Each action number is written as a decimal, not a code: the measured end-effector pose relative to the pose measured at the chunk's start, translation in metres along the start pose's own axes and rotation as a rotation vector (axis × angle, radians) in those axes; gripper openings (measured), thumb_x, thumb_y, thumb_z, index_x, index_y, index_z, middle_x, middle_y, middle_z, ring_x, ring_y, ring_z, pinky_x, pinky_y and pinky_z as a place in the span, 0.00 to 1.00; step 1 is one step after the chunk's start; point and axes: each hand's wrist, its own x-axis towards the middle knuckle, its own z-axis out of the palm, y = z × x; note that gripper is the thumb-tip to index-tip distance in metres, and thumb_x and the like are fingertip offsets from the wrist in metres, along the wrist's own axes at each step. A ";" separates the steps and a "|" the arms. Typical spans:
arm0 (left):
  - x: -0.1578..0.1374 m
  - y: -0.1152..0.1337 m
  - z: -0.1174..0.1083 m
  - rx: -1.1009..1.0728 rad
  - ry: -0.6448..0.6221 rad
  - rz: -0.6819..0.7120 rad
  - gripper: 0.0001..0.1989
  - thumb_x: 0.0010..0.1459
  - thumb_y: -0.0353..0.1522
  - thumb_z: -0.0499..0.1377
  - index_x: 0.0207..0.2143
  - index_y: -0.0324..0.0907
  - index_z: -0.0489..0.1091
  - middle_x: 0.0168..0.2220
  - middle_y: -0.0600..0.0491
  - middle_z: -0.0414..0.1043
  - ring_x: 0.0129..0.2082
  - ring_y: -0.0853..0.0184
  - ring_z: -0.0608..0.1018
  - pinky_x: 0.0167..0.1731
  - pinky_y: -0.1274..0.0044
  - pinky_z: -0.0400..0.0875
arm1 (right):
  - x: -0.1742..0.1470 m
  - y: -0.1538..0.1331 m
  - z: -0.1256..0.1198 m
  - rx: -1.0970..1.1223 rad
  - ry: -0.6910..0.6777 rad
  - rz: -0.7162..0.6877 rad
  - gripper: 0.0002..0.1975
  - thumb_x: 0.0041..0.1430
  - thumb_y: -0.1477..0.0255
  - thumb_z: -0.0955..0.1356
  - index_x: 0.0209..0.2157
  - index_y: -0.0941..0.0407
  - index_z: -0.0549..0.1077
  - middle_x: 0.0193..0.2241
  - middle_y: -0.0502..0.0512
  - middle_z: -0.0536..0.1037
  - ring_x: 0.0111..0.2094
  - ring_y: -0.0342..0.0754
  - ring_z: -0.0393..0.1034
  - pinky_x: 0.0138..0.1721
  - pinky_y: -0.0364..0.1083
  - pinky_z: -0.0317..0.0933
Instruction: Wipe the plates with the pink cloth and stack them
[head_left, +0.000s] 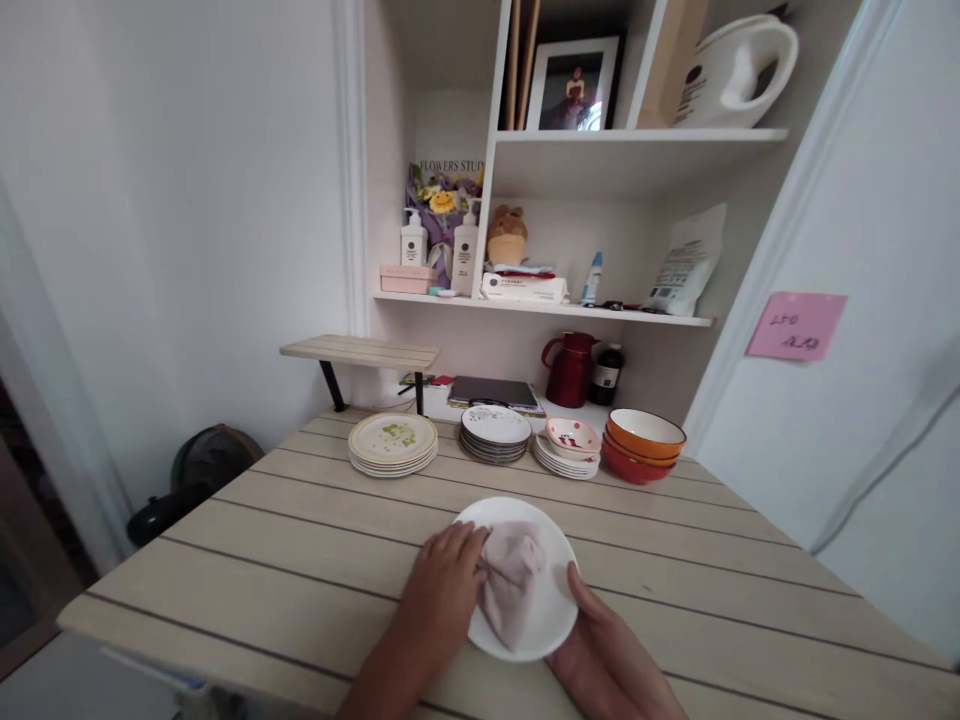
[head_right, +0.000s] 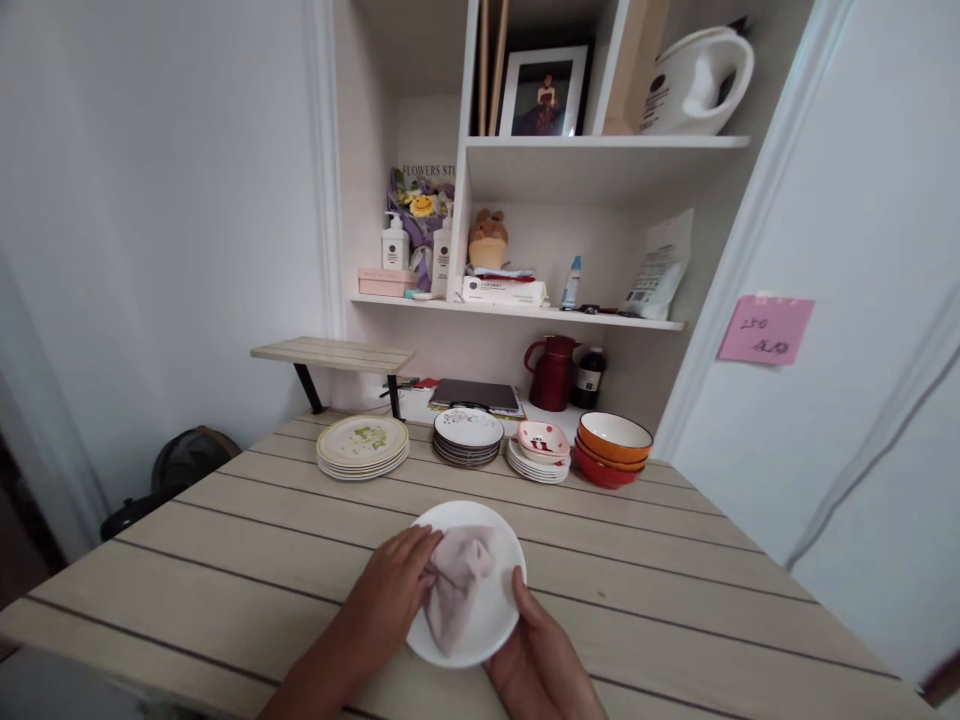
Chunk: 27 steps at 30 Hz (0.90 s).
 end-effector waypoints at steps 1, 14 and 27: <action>-0.007 0.000 0.000 -0.009 -0.001 0.035 0.25 0.63 0.27 0.50 0.62 0.45 0.58 0.62 0.46 0.62 0.63 0.60 0.62 0.60 0.62 0.58 | -0.003 0.003 0.000 -0.012 -0.001 -0.006 0.26 0.60 0.57 0.65 0.52 0.61 0.72 0.48 0.64 0.78 0.53 0.55 0.68 0.57 0.56 0.57; -0.020 0.029 -0.028 -0.054 -0.148 0.036 0.39 0.52 0.38 0.66 0.64 0.51 0.54 0.66 0.45 0.53 0.65 0.50 0.56 0.62 0.53 0.49 | -0.016 0.018 0.004 0.003 0.020 -0.119 0.24 0.57 0.58 0.68 0.50 0.57 0.74 0.46 0.61 0.79 0.51 0.56 0.68 0.53 0.55 0.61; -0.012 0.040 -0.032 -0.008 -0.119 0.032 0.10 0.56 0.31 0.62 0.41 0.50 0.75 0.46 0.50 0.69 0.46 0.57 0.73 0.46 0.67 0.68 | -0.020 0.018 0.011 0.076 0.031 -0.160 0.21 0.57 0.61 0.69 0.48 0.60 0.75 0.44 0.61 0.80 0.44 0.53 0.71 0.49 0.53 0.63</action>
